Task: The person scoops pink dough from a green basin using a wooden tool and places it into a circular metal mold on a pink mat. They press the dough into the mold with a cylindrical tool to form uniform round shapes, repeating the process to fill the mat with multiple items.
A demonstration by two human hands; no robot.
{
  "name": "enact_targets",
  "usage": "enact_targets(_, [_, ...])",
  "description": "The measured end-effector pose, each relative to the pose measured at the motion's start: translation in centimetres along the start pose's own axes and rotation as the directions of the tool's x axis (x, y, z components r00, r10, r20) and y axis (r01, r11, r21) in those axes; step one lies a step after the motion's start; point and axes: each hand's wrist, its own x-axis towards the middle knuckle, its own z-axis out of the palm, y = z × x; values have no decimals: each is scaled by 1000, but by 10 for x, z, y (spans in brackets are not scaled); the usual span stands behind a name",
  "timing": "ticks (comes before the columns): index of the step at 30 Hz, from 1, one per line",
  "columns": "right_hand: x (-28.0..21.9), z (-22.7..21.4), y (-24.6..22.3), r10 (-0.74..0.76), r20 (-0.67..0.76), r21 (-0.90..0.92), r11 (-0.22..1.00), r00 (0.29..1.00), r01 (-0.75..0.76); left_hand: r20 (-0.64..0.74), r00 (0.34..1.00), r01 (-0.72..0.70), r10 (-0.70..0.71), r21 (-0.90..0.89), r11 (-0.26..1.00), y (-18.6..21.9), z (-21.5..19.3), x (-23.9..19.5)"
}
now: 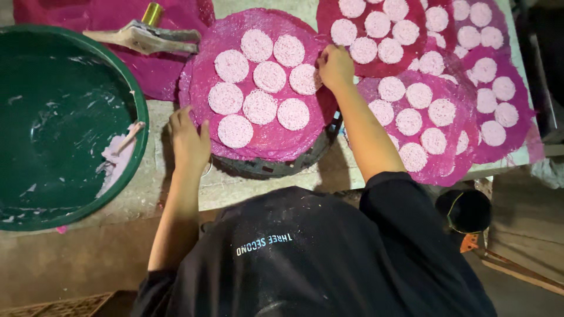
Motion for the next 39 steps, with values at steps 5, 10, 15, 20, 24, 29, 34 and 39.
enact_targets(5, [6,5,-1,109,-10,11,994,994,-108,73,991,113,-113,0,994,11,12,28])
enact_targets(10, [12,19,-1,83,-45,-38,996,996,-84,115,979,174,-169,-40,984,16,9,27])
enact_targets(15, [17,19,4,72,-54,-10,997,996,-73,-33,999,33,-35,-54,998,14,13,26])
enact_targets(20, [25,15,-2,90,41,32,995,995,-92,-64,993,-102,98,-61,993,2,19,23])
enact_targets(24, [25,16,-9,82,85,22,996,993,-84,-61,994,-86,86,9,996,-4,21,21])
enact_targets(29, [17,8,-22,-93,-30,8,996,995,94,-34,999,-29,27,-55,998,-6,21,21])
enact_targets(34, [13,-9,-40,-258,-111,239,930,960,278,-36,999,-24,23,-37,999,2,8,25])
enact_targets(39, [13,-38,-42,-223,-164,456,847,961,274,-9,991,-133,133,-51,990,34,-19,49])
